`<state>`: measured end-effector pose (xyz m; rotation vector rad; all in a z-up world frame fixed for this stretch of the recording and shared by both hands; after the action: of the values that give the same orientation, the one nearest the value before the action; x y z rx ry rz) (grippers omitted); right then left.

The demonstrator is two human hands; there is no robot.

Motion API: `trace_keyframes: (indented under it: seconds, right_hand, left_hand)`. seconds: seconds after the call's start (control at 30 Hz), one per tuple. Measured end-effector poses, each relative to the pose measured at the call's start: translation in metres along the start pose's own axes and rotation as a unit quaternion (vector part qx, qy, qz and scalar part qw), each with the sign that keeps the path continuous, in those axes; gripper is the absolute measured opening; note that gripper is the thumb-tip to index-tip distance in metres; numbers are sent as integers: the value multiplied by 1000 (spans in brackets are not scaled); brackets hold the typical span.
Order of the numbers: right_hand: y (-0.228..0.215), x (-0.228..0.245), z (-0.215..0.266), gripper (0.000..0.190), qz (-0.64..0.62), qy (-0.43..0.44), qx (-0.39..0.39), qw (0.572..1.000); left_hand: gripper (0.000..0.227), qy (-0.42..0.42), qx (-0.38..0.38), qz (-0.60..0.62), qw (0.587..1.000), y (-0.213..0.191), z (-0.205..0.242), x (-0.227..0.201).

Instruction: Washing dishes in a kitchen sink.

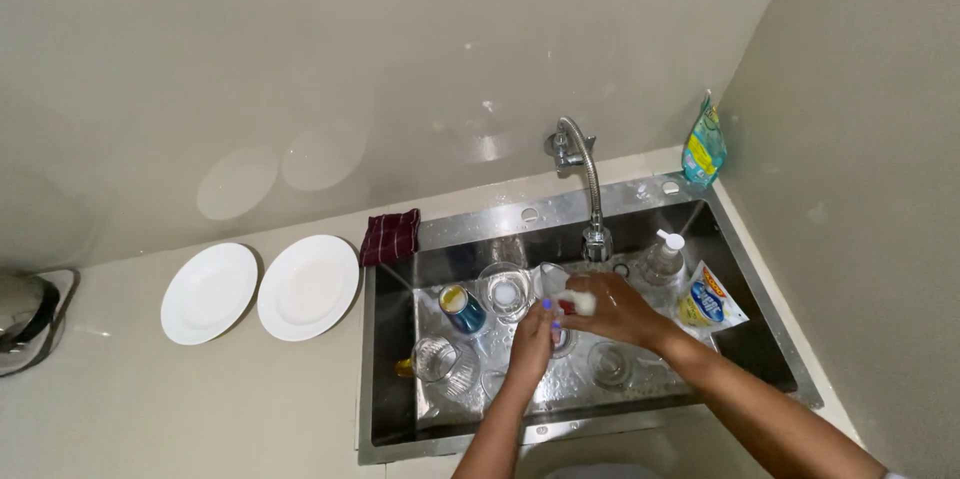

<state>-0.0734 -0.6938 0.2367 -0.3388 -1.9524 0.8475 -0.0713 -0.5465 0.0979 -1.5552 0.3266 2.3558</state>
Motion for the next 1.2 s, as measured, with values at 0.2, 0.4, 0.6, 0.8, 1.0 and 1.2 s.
trace_keyframes:
  seconds: [0.2, 0.4, 0.6, 0.8, 1.0, 1.2]
  right_hand:
    - [33, -77, 5, 29, -214, 145, -172, 951]
    - [-1, 53, -3, 36, 40, -185, -342, 920]
    - [67, 17, 21, 37, 187, -276, -278, 901]
    - [17, -4, -1, 49, -223, -1, -439, 870]
    - [23, -56, 9, 26, -69, 43, -368, 926]
    - [11, 3, -25, 27, 179, -21, -219, 959]
  left_hand:
    - [46, -133, 21, 106, 985, -3, 0, 23]
    - [57, -133, 34, 265, 954, 3, 1, -1]
    - [78, -222, 0, 393, 892, 10, 19, -19]
    - [89, -194, 128, 361, 903, 16, 21, -24]
    - [93, -261, 230, 367, 863, 21, 37, -26]
    - [78, -125, 19, 295, 947, 17, 10, 8]
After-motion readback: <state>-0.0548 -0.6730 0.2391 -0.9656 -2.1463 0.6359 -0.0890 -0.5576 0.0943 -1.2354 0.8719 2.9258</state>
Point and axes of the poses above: each hand's wrist, its own z-axis away from the middle knuckle, its own y-axis out of the palm, x = y × z, the point moved 7 cm from there along -z, towards the middle knuckle, and after that the axes turned 14 degrees about -y, right-handed, at the moved point
